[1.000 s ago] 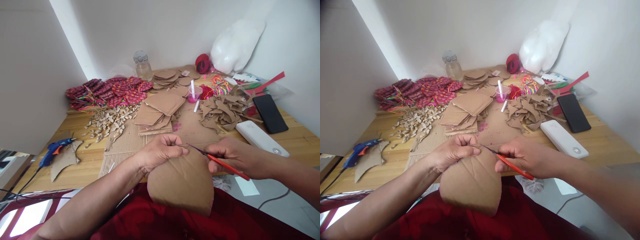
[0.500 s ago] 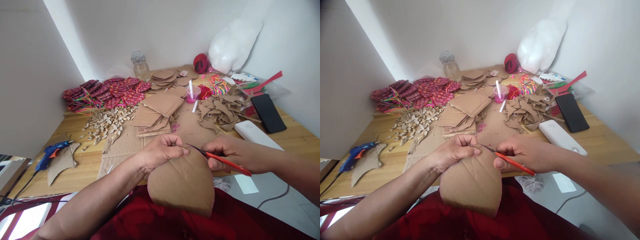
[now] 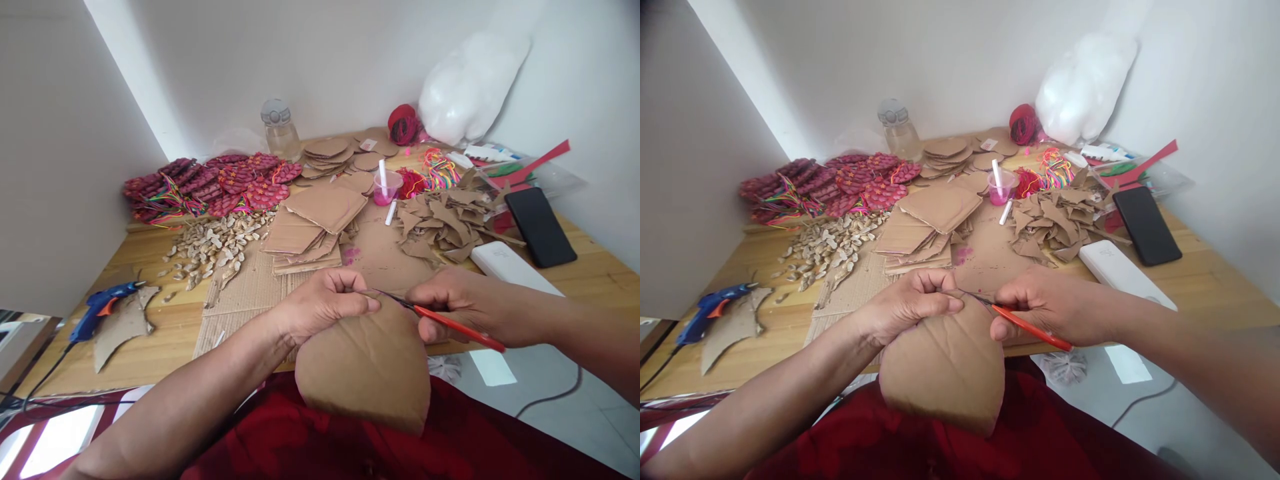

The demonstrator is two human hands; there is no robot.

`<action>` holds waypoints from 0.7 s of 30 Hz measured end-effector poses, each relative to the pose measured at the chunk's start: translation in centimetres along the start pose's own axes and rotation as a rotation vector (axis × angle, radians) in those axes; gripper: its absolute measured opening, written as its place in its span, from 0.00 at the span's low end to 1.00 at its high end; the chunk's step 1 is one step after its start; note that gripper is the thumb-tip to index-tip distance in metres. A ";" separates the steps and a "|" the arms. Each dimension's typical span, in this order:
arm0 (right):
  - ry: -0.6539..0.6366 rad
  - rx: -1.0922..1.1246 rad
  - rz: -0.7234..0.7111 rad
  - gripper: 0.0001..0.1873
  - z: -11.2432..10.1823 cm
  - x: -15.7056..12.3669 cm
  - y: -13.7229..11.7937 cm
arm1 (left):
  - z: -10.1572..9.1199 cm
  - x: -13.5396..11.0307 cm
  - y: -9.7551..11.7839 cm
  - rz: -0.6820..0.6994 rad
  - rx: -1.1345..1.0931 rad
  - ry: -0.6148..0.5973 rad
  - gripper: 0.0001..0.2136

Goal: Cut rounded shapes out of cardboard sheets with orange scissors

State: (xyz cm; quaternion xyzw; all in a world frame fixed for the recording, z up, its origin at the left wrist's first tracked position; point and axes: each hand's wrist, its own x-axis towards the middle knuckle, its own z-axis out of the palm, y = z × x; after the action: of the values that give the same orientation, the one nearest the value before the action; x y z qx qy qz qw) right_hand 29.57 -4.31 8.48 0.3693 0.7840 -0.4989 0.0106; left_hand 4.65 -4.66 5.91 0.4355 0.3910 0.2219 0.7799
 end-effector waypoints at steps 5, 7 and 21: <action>0.035 -0.027 -0.016 0.25 0.1 0.0 0.1 | 0.0 0.0 0.1 -0.001 0.005 -0.005 0.14; 0.045 -0.038 -0.009 0.25 0.1 -0.1 0.1 | 0.0 0.1 0.1 -0.007 0.007 -0.007 0.14; -0.034 -0.034 -0.001 0.27 -0.8 0.2 -0.1 | 0.1 0.6 0.4 -0.020 0.037 -0.008 0.14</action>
State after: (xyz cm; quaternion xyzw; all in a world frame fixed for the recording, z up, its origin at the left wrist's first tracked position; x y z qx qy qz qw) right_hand 29.63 -3.54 8.90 0.3603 0.7923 -0.4915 0.0299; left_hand 5.12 -4.13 6.02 0.4469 0.3964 0.2050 0.7753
